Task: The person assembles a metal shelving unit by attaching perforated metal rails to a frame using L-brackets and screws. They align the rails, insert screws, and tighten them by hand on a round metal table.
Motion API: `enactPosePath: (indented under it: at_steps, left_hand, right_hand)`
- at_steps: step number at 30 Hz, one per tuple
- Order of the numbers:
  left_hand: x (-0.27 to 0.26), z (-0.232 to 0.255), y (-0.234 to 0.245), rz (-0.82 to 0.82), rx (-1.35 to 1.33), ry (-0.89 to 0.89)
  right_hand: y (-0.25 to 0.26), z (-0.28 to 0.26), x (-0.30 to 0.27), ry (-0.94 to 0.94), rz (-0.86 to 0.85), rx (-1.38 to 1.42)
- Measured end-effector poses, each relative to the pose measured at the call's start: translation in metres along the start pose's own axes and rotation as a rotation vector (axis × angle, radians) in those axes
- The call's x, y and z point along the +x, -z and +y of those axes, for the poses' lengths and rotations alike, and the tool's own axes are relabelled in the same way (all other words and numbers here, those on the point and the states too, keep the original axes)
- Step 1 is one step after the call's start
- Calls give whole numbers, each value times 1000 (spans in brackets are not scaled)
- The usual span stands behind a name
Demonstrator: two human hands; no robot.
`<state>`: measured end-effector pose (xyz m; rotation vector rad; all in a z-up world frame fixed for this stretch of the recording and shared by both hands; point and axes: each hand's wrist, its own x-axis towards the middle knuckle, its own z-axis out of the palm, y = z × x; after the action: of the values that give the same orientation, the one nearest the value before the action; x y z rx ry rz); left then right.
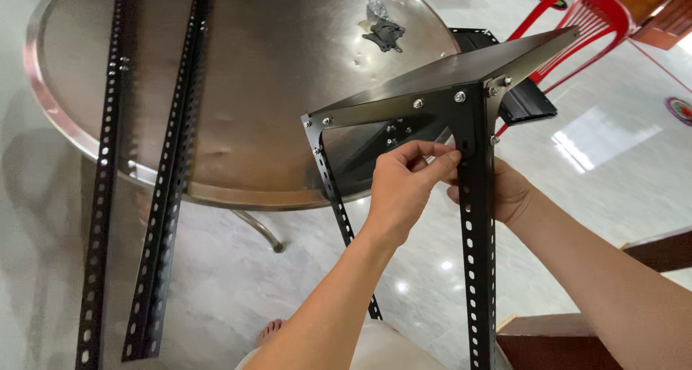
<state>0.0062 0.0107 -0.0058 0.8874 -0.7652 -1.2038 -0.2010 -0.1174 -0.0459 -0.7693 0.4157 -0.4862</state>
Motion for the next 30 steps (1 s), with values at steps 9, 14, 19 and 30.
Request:
enactPosePath:
  at_steps: [9,14,19,30]
  left_hand:
    - [-6,0,-6,42,-24,-49]
    - [-6,0,-7,48,-146,-26]
    - [-6,2,2,16,-162,26]
    - [-7,-2,8,39,-230,107]
  right_hand:
    - [-20,15,11,-16,-52,258]
    - [-19,9,17,-79,-111,211]
    - [-30,10,20,-108,-184,190]
    - [-51,10,21,-128,-201,102]
